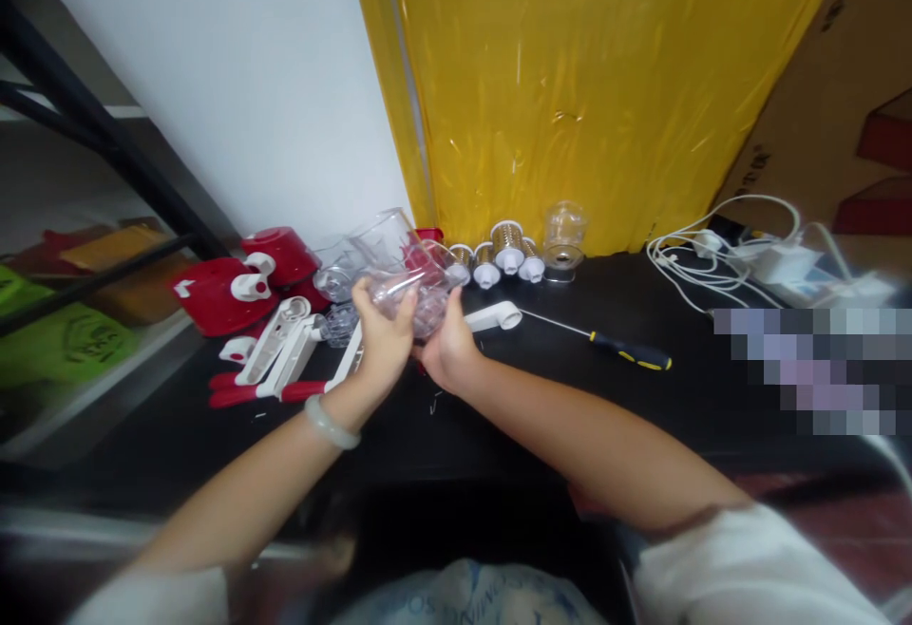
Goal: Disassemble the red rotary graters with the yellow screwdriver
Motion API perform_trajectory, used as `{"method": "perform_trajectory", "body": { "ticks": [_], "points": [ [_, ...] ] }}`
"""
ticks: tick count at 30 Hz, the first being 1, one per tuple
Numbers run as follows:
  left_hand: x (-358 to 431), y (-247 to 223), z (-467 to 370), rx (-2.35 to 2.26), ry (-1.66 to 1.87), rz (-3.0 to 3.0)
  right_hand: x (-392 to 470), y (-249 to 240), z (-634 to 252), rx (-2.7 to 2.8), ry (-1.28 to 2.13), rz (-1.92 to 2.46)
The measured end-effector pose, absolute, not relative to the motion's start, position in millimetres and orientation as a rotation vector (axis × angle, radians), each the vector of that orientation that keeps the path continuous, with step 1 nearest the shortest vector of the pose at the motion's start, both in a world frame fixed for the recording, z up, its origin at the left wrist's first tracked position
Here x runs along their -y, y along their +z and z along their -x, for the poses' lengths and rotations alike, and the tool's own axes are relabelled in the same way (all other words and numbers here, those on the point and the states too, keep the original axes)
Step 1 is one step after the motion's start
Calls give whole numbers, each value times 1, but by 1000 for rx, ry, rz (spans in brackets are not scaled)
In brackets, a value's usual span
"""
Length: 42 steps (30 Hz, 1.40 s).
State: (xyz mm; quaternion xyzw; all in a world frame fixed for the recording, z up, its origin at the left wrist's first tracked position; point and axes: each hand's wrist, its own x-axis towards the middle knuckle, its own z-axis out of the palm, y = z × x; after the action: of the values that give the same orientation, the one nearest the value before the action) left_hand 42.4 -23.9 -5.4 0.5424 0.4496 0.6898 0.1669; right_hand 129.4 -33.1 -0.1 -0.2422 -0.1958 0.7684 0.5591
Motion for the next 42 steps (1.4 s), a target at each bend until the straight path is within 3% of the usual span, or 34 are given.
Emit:
{"method": "perform_trajectory", "body": {
  "ticks": [8, 14, 18, 23, 42],
  "points": [
    [29, -3, -42, -1204, 2164, -1662, 27, 8, -129, 459, 1834, 422],
    [23, 12, -41, -1193, 1972, -1724, 28, 21, -127, 364, 1800, 342],
    [22, 20, -41, -1158, 2177, -1729, 29, 26, -124, 330, 1773, 391],
    [23, 17, -40, -1266, 1920, -1714, 36, 29, -119, 260, 1787, 422],
    [12, 11, -27, -1245, 1931, -1625, 39, 24, -120, 416, 1749, 334]
  ]
}}
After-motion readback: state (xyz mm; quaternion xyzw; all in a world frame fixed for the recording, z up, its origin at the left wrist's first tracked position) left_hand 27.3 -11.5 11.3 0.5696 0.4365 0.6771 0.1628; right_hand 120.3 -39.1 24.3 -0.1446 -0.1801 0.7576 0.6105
